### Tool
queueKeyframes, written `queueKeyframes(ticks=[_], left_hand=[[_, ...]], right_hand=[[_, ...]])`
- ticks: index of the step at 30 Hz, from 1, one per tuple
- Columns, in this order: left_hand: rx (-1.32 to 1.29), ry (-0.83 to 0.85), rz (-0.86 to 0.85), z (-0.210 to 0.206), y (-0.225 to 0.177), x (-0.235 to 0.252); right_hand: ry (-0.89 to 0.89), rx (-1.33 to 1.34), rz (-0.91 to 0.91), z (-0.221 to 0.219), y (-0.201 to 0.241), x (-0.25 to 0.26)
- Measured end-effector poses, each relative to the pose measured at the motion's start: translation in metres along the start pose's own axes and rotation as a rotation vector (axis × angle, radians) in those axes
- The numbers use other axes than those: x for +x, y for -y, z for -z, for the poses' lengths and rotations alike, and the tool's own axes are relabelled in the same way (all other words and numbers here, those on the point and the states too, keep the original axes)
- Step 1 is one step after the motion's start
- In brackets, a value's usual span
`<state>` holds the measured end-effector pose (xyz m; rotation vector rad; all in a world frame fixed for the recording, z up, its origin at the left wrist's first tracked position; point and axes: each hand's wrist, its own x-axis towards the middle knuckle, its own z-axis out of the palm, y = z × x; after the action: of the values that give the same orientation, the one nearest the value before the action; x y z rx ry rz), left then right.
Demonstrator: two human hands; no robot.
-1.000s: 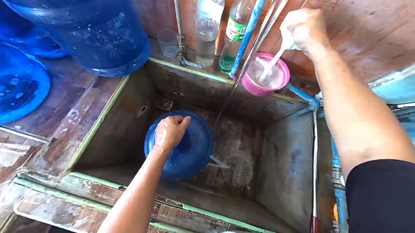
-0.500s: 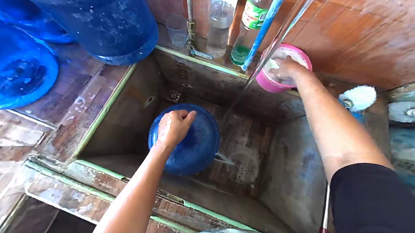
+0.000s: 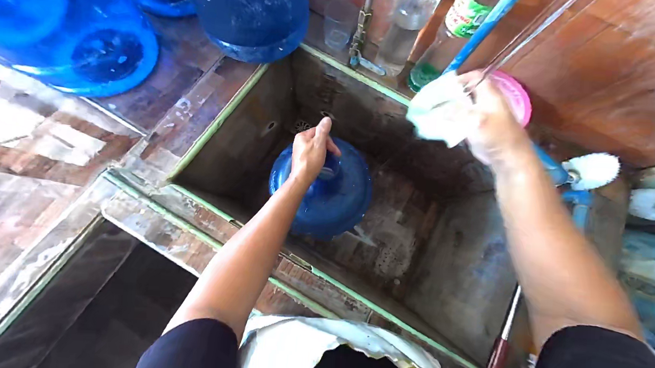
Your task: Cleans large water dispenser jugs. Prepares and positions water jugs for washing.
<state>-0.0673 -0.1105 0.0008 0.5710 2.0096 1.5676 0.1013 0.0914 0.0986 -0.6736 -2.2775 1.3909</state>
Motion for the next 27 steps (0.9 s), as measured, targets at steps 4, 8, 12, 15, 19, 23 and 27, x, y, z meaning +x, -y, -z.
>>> queueKeyframes(ticks=[4,8,12,15,19,23,27], left_hand=[[-0.314,-0.079,0.189,0.001,0.013,-0.01],[-0.521,-0.039,0.288,0.013,0.034,-0.021],[-0.47,0.123,0.249,0.023,0.038,-0.026],[-0.508,0.128,0.246,0.023,0.037,-0.029],[-0.492,0.101,0.279,0.018,0.037,-0.037],[-0.207,0.212,0.145,0.011,0.024,-0.044],[0.094,0.235,0.029,-0.005,0.013,-0.047]], right_hand=[[0.027,-0.236,0.321,-0.115,0.018,-0.039],[-0.179,-0.435,0.472,-0.213,-0.034,-0.069],[-0.313,-0.589,0.56,-0.221,-0.041,-0.069],[-0.4,-0.712,0.628,-0.226,-0.037,-0.06],[-0.318,-0.721,0.49,-0.224,-0.023,-0.053],[-0.369,-0.032,0.018,-0.182,-0.011,-0.084],[-0.347,-0.212,-0.119,-0.194,-0.069,-0.165]])
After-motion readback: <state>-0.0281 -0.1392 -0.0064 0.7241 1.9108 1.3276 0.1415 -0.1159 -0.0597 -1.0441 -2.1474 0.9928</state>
